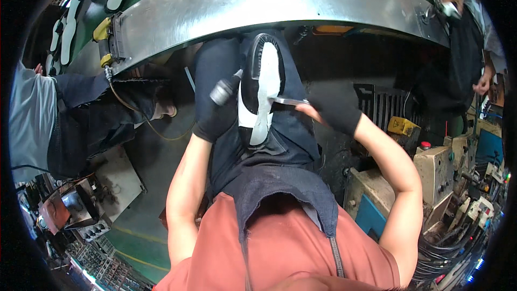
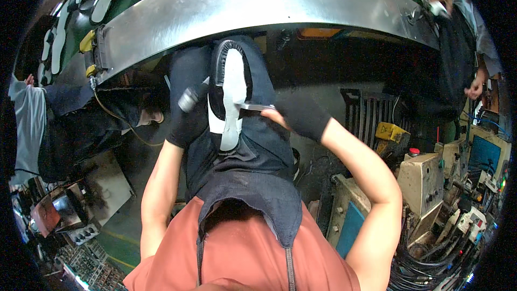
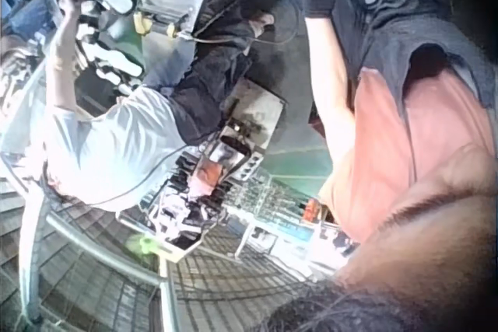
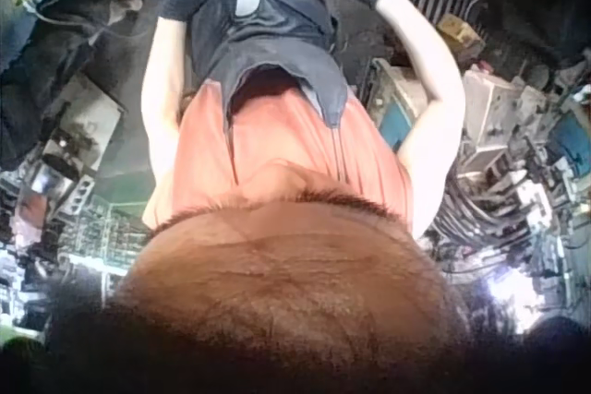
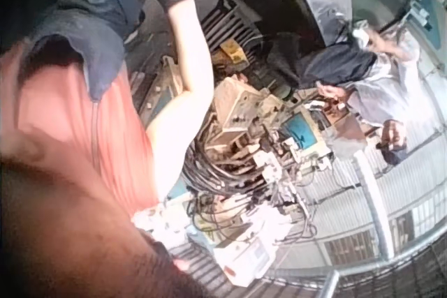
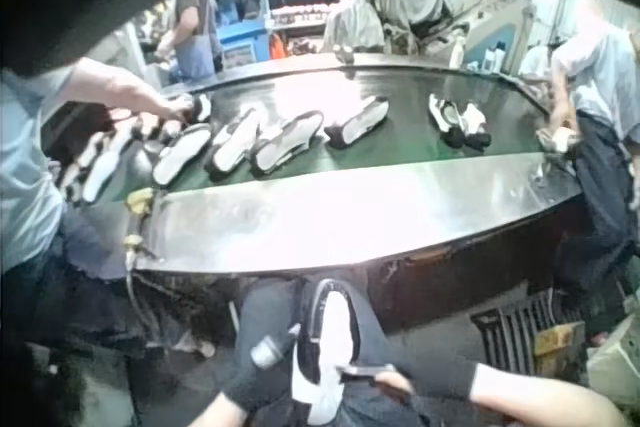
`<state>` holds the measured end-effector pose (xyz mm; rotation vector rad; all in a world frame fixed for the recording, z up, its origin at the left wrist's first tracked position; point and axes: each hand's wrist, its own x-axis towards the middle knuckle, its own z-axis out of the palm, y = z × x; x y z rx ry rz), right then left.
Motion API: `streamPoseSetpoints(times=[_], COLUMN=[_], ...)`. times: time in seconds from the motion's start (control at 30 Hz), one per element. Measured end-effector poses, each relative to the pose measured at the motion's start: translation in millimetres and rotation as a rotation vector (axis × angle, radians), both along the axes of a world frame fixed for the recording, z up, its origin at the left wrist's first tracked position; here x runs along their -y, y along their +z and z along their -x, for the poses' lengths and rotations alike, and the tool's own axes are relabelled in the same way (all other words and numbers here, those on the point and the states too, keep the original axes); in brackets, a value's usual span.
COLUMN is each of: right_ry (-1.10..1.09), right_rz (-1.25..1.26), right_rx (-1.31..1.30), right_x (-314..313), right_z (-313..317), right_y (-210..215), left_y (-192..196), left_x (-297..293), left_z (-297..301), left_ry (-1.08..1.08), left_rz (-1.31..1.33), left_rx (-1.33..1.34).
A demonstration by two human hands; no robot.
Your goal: The person uses a curved metal tool to scrape and trim the white sole of a black shoe held on their lap. They repeatedly pick up shoes from a nearby conveyor belt, perform the trimming action, and place the shoes back on the belt.
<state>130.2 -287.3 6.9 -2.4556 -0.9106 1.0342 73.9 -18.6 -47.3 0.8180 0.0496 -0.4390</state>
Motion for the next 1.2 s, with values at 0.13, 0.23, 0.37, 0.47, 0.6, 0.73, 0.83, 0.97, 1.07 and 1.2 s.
streamPoseSetpoints(times=[0.13, 0.23, 0.37, 0.47, 0.6, 0.73, 0.83, 0.97, 1.07, 1.2], right_ry=[-0.329, -0.364, -0.105, -0.028, -0.250, -1.101, -1.207, -1.244, -1.277, -1.215], right_rz=[-0.113, -0.154, -0.402, -0.548, -0.174, -0.541, -0.304, -0.384, -0.352, -0.367], right_rx=[-0.153, -0.199, 0.096, 0.266, -0.010, -0.628, -0.607, -0.610, -0.721, -0.788], right_x=[22.3, 19.2, -26.3, -33.5, -13.9, 1.6, -8.2, -16.5, -15.5, -28.2], right_z=[42.4, 43.5, 24.4, 11.6, 15.3, 111.6, 147.8, 127.6, 90.1, 23.0], right_y=[-0.2, 14.2, 78.7, 49.1, 14.9, -63.8, -84.1, -96.6, -99.9, -91.5], left_y=[-44.0, -45.7, -26.3, -24.9, -12.3, -12.3, -5.1, 9.6, 63.5, 63.1], left_x=[17.5, 49.2, 48.3, 40.6, 24.4, 18.1, 29.3, 37.5, 57.8, 54.7], left_z=[1.1, -4.2, -6.7, 0.1, 11.7, 19.7, 8.2, -95.4, -234.9, -398.5], left_ry=[0.195, 0.463, 0.307, 0.265, 0.183, 0.212, 0.315, 0.213, 0.039, 0.142], left_rz=[-0.548, -1.249, -1.368, -1.206, -0.962, -1.032, -0.705, -0.440, -0.338, -0.183], left_rx=[-0.408, 0.194, 0.121, 0.418, 0.399, 0.328, 0.265, 0.095, 0.068, 0.199])
